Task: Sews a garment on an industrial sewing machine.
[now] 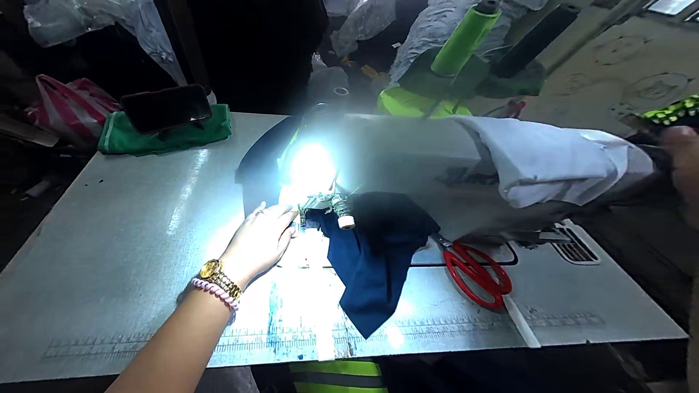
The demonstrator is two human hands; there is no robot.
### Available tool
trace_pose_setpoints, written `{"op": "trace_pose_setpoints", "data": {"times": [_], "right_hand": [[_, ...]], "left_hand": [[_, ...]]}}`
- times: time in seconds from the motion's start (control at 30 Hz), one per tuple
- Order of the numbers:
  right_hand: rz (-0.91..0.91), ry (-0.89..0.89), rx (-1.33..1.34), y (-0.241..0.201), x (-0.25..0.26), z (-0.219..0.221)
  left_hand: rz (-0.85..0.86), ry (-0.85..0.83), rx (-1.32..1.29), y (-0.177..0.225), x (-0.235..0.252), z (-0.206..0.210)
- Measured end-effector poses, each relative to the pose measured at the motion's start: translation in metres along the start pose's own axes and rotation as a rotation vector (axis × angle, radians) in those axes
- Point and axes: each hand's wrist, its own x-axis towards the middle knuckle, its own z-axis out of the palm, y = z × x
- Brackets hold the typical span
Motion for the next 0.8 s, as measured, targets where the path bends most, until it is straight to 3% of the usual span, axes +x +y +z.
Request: {"op": "trace_pose_setpoints", "data": {"times": [0.1,0.23,0.37,0.43,0.47,0.53,0.6,0.63,0.7,0.73,0.8], "right_hand": [[-0.016,0.003,-0.034,0.040,0.035,0.014],[-0.083,0.106,0.162,0.052,-0.022,0.029],[-0.132,0.209,0.133,0.062,-0.051,0.031],[-0.341,0.202,0.128,0.025,-0.107,0.025],[-0.459,0.111,0.107,-0.005,-0.149,0.028],[-0.545,-0.244,0.041,-0.061,-0.236,0.055],[-0.512,-0.603,-0.090,-0.099,-0.284,0.099],[-0.504,-0.698,-0.155,-0.114,-0.287,0.120],[-0.548,-0.669,-0.170,-0.139,-0.262,0.154],[-0.553,-0.618,-0.200,-0.154,-0.244,0.165],[-0.470,-0.588,-0.285,-0.172,-0.212,0.177]], "left_hand": [[-0.003,0.015,0.009,0.000,0.000,0.002],[-0.013,-0.014,0.006,0.000,0.002,-0.002],[-0.010,-0.008,0.003,0.000,0.001,0.000],[-0.010,-0.025,-0.013,-0.002,0.005,-0.006],[0.010,0.022,-0.013,-0.004,0.009,-0.008],[0.069,0.129,0.007,-0.007,0.018,-0.011],[0.066,0.082,0.009,-0.009,0.028,-0.015],[0.032,-0.007,-0.005,-0.008,0.033,-0.018],[-0.090,-0.176,-0.016,-0.011,0.045,-0.025],[-0.145,-0.194,-0.032,-0.016,0.049,-0.028],[-0.166,-0.064,-0.030,-0.040,0.054,-0.021]]}}
